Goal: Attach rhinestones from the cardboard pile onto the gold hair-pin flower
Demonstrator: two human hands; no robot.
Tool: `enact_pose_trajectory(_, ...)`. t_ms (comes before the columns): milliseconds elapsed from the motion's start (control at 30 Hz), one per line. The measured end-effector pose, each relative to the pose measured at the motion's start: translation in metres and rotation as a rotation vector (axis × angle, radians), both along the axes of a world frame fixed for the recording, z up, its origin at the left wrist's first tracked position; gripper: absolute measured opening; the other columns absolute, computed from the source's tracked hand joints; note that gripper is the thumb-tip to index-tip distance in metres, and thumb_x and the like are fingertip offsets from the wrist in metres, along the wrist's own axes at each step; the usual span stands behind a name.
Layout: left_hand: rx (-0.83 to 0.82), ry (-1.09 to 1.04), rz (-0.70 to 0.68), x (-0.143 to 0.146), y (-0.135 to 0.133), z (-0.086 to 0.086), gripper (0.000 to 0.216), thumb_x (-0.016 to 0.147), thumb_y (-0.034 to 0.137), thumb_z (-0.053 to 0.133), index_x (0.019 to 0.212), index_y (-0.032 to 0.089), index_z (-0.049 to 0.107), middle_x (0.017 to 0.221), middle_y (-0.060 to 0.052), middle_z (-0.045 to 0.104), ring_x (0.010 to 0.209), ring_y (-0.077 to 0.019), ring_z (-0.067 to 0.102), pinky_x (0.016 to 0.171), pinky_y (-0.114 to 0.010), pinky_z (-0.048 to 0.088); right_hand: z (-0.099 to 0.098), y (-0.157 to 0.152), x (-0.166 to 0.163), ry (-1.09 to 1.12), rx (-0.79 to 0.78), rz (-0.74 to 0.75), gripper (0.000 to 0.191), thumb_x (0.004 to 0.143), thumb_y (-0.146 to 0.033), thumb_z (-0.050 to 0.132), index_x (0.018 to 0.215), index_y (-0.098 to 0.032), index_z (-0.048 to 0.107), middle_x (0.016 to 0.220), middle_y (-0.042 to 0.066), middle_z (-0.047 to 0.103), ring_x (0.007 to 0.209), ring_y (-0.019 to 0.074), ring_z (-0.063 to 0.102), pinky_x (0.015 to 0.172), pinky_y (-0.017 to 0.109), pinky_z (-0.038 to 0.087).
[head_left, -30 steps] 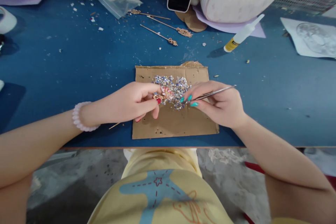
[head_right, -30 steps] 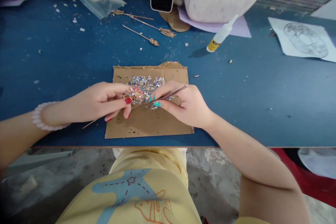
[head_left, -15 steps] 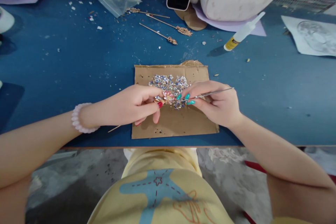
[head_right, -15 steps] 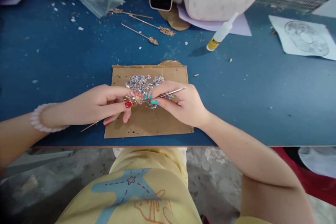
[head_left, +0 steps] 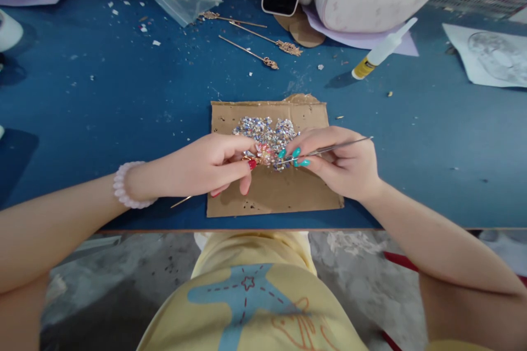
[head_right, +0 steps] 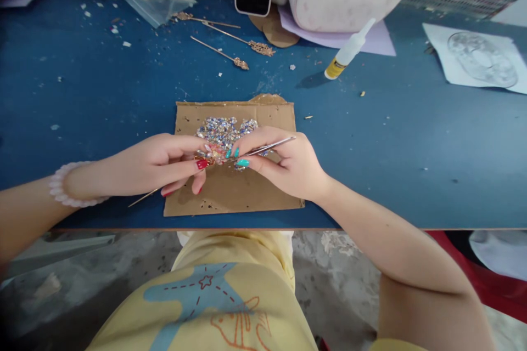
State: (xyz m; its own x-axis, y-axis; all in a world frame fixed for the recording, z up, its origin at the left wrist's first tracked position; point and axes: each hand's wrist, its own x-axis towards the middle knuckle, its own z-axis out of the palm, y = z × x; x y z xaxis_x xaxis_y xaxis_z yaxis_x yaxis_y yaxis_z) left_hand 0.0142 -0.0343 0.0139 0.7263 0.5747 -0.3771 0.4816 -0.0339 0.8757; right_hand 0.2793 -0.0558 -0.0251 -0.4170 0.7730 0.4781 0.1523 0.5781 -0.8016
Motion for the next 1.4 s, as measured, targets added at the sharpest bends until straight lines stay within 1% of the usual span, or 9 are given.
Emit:
enact_pose_trajectory(133,-0.007,-0.011,0.000,0.0002,-0.0003,-0.0001,0.030,0.099,0.020,0.053,0.123,0.020,0.070,0.074,0.001,0.077,0.041,-0.0065,0.053,0.041,-0.017,0.041,0.0006,-0.0009,-0.0007,0.006,0.008,-0.028,0.014,0.100,-0.035,0.075,0.097,-0.023,0.078,0.098,0.005,0.085,0.091,0.0174,0.081,0.085,0.032,0.067)
enact_pose_trajectory(233,-0.009,-0.011,0.015,0.0008,-0.0010,0.0007,0.020,0.098,0.019,0.053,0.110,0.020,0.069,0.073,0.001,0.077,0.041,-0.0057,0.052,0.041,-0.016,0.041,0.0005,-0.0010,-0.0015,0.010,0.018,-0.023,0.011,0.100,-0.033,0.074,0.098,-0.023,0.078,0.099,0.005,0.085,0.092,0.0167,0.081,0.086,0.031,0.067)
enact_pose_trajectory(367,-0.015,-0.018,0.009,0.0010,-0.0010,0.0007,0.011,0.097,0.019,0.053,0.100,0.021,0.064,0.073,0.001,0.076,0.041,-0.0051,0.052,0.041,-0.015,0.041,0.0013,-0.0009,-0.0022,-0.027,0.016,-0.024,0.017,0.102,-0.038,0.072,0.097,-0.022,0.078,0.098,0.005,0.085,0.091,0.0175,0.081,0.085,0.032,0.067)
enact_pose_trajectory(633,-0.047,-0.015,0.010,0.0005,0.0002,-0.0008,0.025,0.097,0.020,0.053,0.117,0.021,0.068,0.073,0.001,0.076,0.041,-0.0063,0.052,0.040,-0.016,0.041,0.0029,-0.0017,-0.0028,-0.067,0.040,-0.034,0.015,0.103,-0.034,0.069,0.097,-0.023,0.078,0.098,0.005,0.085,0.090,0.0171,0.081,0.083,0.031,0.067)
enact_pose_trajectory(767,-0.054,-0.015,0.009,0.0001,0.0000,-0.0009,0.031,0.098,0.019,0.053,0.125,0.021,0.068,0.073,0.001,0.077,0.041,-0.0064,0.051,0.040,-0.017,0.040,0.0026,-0.0012,-0.0022,-0.066,0.089,-0.020,0.009,0.102,-0.027,0.071,0.099,-0.022,0.077,0.099,0.005,0.085,0.090,0.0162,0.081,0.083,0.030,0.066)
enact_pose_trajectory(867,-0.032,-0.017,0.013,0.0005,-0.0003,-0.0003,0.030,0.098,0.019,0.053,0.123,0.021,0.069,0.073,0.001,0.077,0.041,-0.0065,0.051,0.040,-0.017,0.040,0.0027,-0.0004,-0.0010,-0.020,0.115,0.018,0.004,0.100,-0.021,0.073,0.102,-0.022,0.076,0.099,0.005,0.084,0.090,0.0159,0.081,0.082,0.028,0.066)
enact_pose_trajectory(1067,-0.015,-0.017,0.019,0.0011,-0.0010,0.0002,0.022,0.096,0.018,0.054,0.112,0.020,0.069,0.071,0.002,0.077,0.041,-0.0059,0.052,0.040,-0.016,0.039,0.0037,-0.0001,0.0003,-0.001,0.164,0.023,0.005,0.100,-0.017,0.072,0.101,-0.021,0.076,0.096,0.006,0.084,0.092,0.0183,0.082,0.081,0.031,0.067)
enact_pose_trajectory(1233,-0.021,-0.027,0.015,0.0006,0.0006,-0.0023,0.027,0.097,0.016,0.053,0.118,0.020,0.070,0.072,0.003,0.077,0.041,-0.0052,0.052,0.040,-0.014,0.041,0.0062,-0.0019,-0.0017,-0.076,0.229,0.020,0.009,0.103,-0.018,0.068,0.098,-0.022,0.075,0.094,0.004,0.084,0.088,0.0170,0.082,0.083,0.031,0.068)
enact_pose_trajectory(1400,-0.027,-0.030,0.004,0.0001,0.0010,-0.0018,0.028,0.097,0.016,0.052,0.119,0.020,0.069,0.073,0.003,0.077,0.041,-0.0045,0.052,0.040,-0.013,0.041,0.0066,-0.0016,-0.0021,-0.102,0.296,0.020,0.012,0.099,-0.009,0.069,0.098,-0.020,0.074,0.094,0.003,0.083,0.089,0.0155,0.082,0.085,0.029,0.067)
